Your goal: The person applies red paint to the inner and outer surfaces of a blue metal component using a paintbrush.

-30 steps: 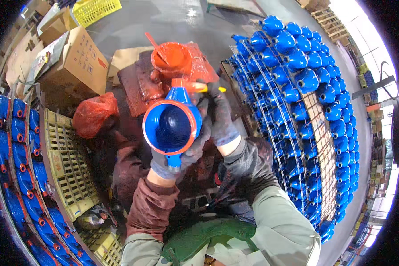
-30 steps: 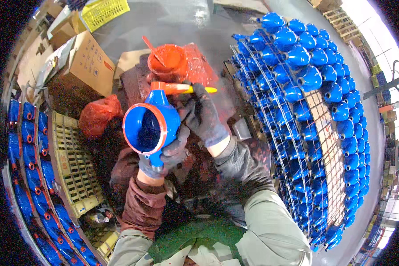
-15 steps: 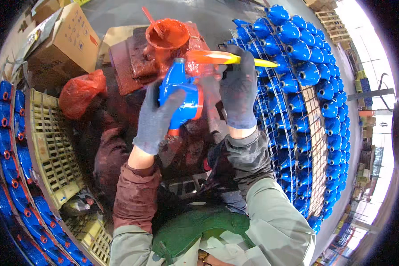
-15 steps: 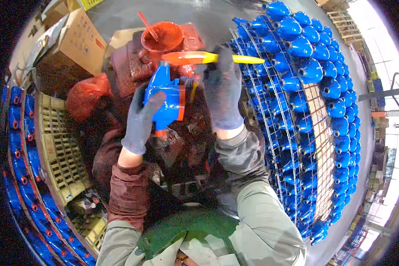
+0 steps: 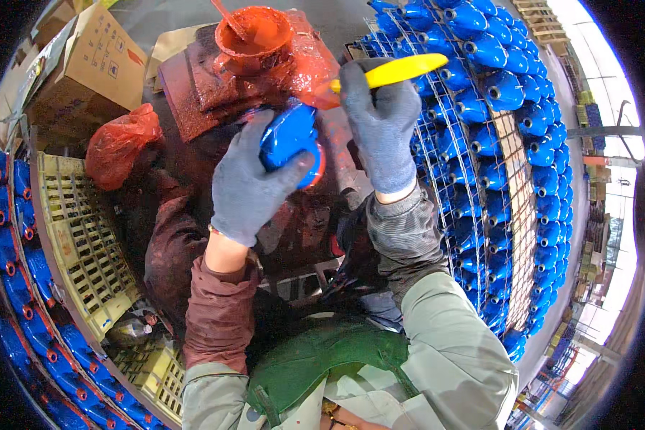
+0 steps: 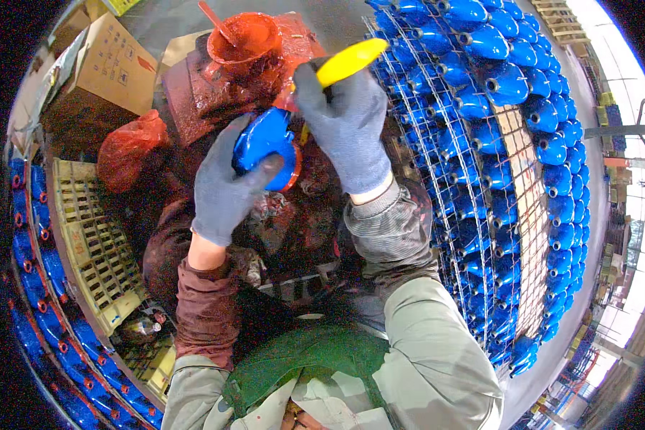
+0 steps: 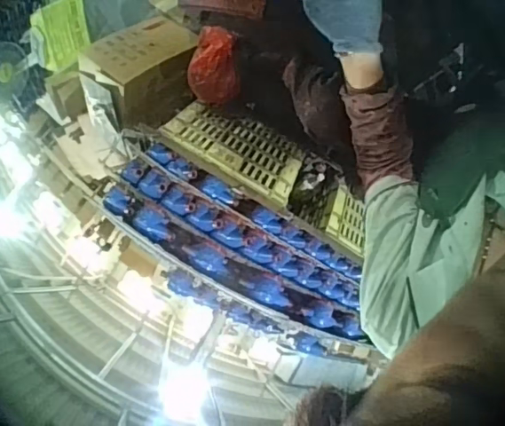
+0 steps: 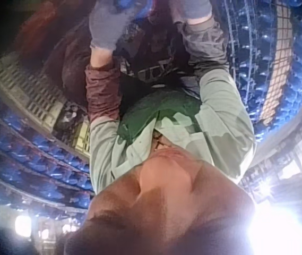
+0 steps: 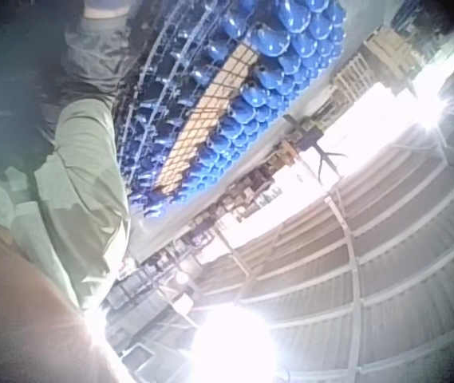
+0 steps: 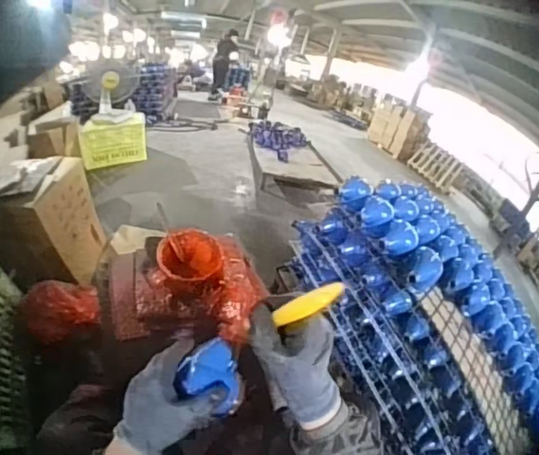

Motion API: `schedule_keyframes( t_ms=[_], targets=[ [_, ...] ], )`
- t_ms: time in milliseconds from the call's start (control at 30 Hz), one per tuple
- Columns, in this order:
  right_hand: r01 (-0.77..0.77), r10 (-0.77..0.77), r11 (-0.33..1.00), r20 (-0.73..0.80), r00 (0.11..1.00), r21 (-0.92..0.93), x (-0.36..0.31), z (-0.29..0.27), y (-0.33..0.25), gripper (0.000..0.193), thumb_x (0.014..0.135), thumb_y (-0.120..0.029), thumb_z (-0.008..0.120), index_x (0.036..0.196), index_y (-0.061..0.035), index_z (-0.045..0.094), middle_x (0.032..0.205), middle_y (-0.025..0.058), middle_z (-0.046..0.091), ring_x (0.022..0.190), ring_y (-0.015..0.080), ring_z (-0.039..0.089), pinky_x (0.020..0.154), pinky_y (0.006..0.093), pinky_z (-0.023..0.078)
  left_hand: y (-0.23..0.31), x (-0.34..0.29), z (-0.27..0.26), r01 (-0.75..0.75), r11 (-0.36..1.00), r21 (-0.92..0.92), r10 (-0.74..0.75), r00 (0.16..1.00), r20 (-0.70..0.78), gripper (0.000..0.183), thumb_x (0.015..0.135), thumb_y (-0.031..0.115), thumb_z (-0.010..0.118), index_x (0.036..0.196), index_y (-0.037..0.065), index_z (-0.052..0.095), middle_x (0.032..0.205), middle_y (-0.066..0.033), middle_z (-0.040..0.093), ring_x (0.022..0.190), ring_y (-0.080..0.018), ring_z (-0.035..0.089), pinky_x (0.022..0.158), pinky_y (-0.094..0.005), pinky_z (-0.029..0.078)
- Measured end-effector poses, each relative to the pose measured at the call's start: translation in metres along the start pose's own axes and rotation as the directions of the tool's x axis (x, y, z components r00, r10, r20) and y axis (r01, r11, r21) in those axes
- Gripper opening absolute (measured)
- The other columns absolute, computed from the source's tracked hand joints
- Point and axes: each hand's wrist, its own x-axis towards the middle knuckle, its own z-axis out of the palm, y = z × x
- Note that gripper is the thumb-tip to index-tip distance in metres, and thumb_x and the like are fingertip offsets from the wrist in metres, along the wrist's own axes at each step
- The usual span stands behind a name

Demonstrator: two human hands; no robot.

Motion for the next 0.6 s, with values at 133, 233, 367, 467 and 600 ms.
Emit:
schedule_keyframes(
  t_ms=[133,233,367,467,600],
  targets=[
    [-0.2,0.262,0.85,-0.063,0.963,0.488,0.006,-0.003,-0.013,0.019,0.088,-0.016,0.065,0.092,0.0015,0.061,0.076,0.0077,0.063,0.058,0.0111,0.057,0.051,0.0241,0.045,0.003,0.004,-0.019,0.328,0.527,-0.784,-0.184,0.945,0.272,0.065,0.08,0.033,0.072,0.13,-0.002,0.049,0.115,-0.0156,0.063,0.098,-0.0263,0.064,0.086,-0.0336,0.049],
    [-0.168,0.257,0.715,-0.032,0.966,0.678,0.005,0.006,0.0,0.026,0.095,-0.024,0.056,0.097,0.0012,0.062,0.074,0.0042,0.062,0.055,0.006,0.049,0.048,0.0211,0.038,0.007,0.001,-0.019,0.332,0.198,-0.922,-0.101,0.943,0.318,0.061,0.085,0.036,0.063,0.129,-0.005,0.049,0.12,-0.0167,0.061,0.104,-0.027,0.063,0.093,-0.0377,0.049],
    [-0.439,0.322,0.096,0.389,0.863,0.893,-0.001,0.035,0.023,0.041,0.096,-0.045,0.047,0.102,-0.0059,0.056,0.078,0.0036,0.06,0.064,0.0114,0.056,0.057,0.0254,0.046,-0.014,-0.014,0.009,0.472,-0.587,-0.658,0.019,0.82,0.572,0.076,0.087,0.06,0.047,0.132,-0.002,0.046,0.121,-0.026,0.057,0.1,-0.04,0.061,0.075,-0.0498,0.054],
    [-0.534,0.521,-0.263,0.584,0.623,0.804,-0.003,0.044,-0.003,0.043,0.094,-0.053,0.05,0.093,-0.01,0.055,0.064,0.0003,0.054,0.057,0.0103,0.054,0.05,0.0249,0.043,-0.006,-0.002,0.027,0.724,-0.623,-0.296,0.537,0.671,0.511,0.073,0.089,0.059,0.045,0.131,0.0,0.046,0.119,-0.0265,0.057,0.094,-0.041,0.06,0.06,-0.0475,0.055],
    [-0.568,0.612,-0.31,0.617,0.494,0.762,-0.006,0.034,-0.008,0.044,0.093,-0.055,0.051,0.094,-0.011,0.055,0.063,-0.001,0.052,0.057,0.0096,0.053,0.051,0.0245,0.043,0.029,0.01,0.027,0.754,-0.605,-0.257,0.535,0.624,0.569,0.07,0.09,0.059,0.043,0.133,0.004,0.044,0.122,-0.0233,0.055,0.09,-0.038,0.062,0.057,-0.043,0.055]
  ],
)
